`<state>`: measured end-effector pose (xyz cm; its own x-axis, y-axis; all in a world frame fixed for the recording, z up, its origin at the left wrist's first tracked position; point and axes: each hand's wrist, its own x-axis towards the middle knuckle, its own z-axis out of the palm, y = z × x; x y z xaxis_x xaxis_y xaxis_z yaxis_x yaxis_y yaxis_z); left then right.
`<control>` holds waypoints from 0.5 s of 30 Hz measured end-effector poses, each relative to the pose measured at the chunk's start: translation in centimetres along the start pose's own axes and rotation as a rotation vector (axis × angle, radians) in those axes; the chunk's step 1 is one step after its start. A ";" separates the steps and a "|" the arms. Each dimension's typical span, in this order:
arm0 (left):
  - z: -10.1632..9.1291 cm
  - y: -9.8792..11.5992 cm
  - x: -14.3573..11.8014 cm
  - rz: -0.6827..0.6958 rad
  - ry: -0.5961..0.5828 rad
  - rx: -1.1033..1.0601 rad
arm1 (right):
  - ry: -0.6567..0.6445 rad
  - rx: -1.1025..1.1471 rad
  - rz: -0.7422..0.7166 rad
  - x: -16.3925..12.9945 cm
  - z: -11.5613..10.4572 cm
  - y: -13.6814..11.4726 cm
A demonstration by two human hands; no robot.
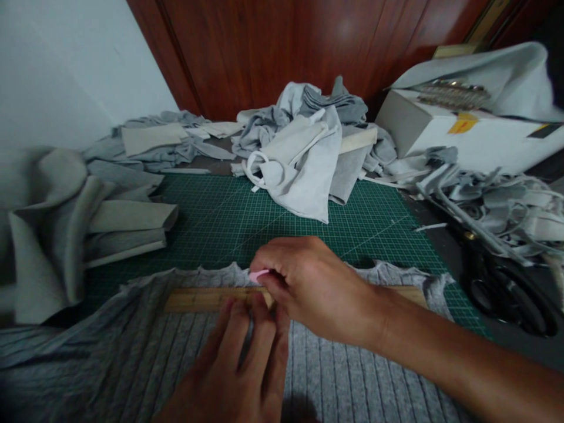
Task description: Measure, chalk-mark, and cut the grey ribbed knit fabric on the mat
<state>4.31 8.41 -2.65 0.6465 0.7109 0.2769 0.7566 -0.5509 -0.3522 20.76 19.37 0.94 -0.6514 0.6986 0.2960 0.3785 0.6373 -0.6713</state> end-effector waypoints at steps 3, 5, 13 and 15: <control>0.0 0.0 0.0 0.020 0.011 0.011 | -0.042 -0.053 -0.074 0.2 0.1 -0.1; -0.1 0.0 0.0 0.031 -0.004 0.007 | -0.077 -0.075 -0.091 -0.1 -0.3 -0.2; -0.5 -0.2 0.3 0.021 -0.053 -0.026 | -0.120 -0.151 -0.027 -2.9 -3.2 0.5; -0.7 -0.3 0.4 0.017 -0.091 -0.048 | -0.115 -0.169 -0.025 -3.7 -3.9 1.0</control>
<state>4.40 8.50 -1.81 0.6491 0.7370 0.1882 0.7511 -0.5818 -0.3120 26.13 18.69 1.80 -0.7293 0.6460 0.2255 0.4595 0.7066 -0.5381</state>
